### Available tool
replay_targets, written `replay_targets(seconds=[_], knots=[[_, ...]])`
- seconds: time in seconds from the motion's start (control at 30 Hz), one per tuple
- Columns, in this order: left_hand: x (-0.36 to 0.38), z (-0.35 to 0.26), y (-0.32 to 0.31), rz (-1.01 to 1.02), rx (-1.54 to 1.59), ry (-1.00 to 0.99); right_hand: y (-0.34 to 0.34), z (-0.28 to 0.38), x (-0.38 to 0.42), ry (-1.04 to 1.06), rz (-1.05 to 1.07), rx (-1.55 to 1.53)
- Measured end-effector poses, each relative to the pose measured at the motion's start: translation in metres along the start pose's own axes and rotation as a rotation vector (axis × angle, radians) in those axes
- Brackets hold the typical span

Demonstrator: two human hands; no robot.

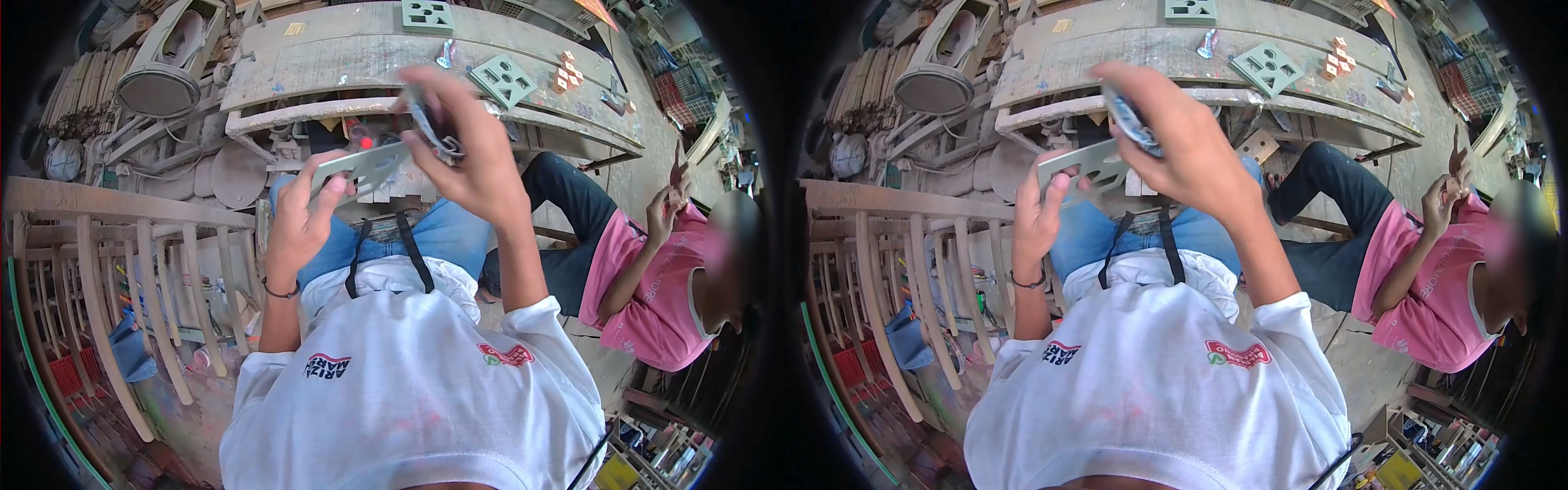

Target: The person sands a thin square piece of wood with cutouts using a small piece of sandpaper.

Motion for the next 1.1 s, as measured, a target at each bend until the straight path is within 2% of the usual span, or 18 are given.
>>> replay_targets(seconds=[0.07,0.1,0.13,0.2,0.23,0.37,0.43,0.63,0.7,0.73,0.8,0.83,0.87,0.9,0.97,1.03,1.1], knots=[[-0.002,-0.005,0.002,0.020,-0.002,-0.070,0.006,-0.010,0.017,-0.232,-0.259,-0.345],[-0.003,-0.010,0.001,0.045,-0.003,-0.141,0.004,-0.011,0.022,-0.318,-0.191,-0.218],[-0.003,-0.011,0.001,0.046,-0.001,-0.143,0.003,-0.011,0.023,-0.318,-0.192,-0.215],[-0.002,-0.015,0.002,0.041,-0.020,-0.197,0.000,0.005,0.023,-0.059,-0.195,0.011],[-0.002,-0.015,0.002,0.043,-0.017,-0.199,-0.006,0.002,0.030,-0.156,-0.213,-0.100],[-0.001,-0.023,0.001,0.005,-0.206,-0.292,-0.024,0.024,0.039,-0.074,-0.205,-0.024],[0.001,-0.024,-0.002,-0.014,-0.239,-0.307,-0.038,0.042,0.042,-0.069,-0.216,-0.128],[0.019,-0.017,-0.003,-0.090,0.002,-0.196,-0.048,0.035,0.042,-0.047,-0.268,0.003],[0.028,-0.012,0.000,-0.124,0.080,-0.060,-0.045,0.020,0.044,-0.118,-0.294,0.024],[0.029,-0.013,0.000,-0.126,0.078,-0.061,-0.044,0.011,0.046,-0.192,-0.328,0.052],[0.035,-0.003,-0.001,-0.188,0.043,0.085,-0.051,0.004,0.045,-0.206,-0.350,0.037],[0.038,-0.004,-0.001,-0.192,0.044,0.087,-0.052,0.003,0.045,-0.217,-0.374,0.023],[0.041,-0.002,0.000,-0.209,-0.012,0.151,-0.060,0.013,0.047,-0.191,-0.257,0.000],[0.043,0.000,0.001,-0.226,-0.069,0.215,-0.066,0.031,0.045,-0.139,-0.229,-0.034],[0.048,0.007,-0.001,-0.295,0.006,0.176,-0.078,0.050,0.045,-0.074,-0.192,-0.076],[0.053,0.007,0.003,-0.364,0.080,0.124,-0.078,0.031,0.049,-0.114,-0.222,-0.078],[0.060,0.010,0.002,-0.293,-0.006,0.236,-0.074,0.007,0.052,-0.233,-0.262,0.001]])
Point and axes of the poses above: each hand's wrist, its own x-axis away from the middle knuckle, its own y-axis out of the back of the hand, z = x × y, the point moved 6 cm from there along -x, towards the middle knuckle, and after that the axes turned 1 degree about -x, right-handed, at the moved point
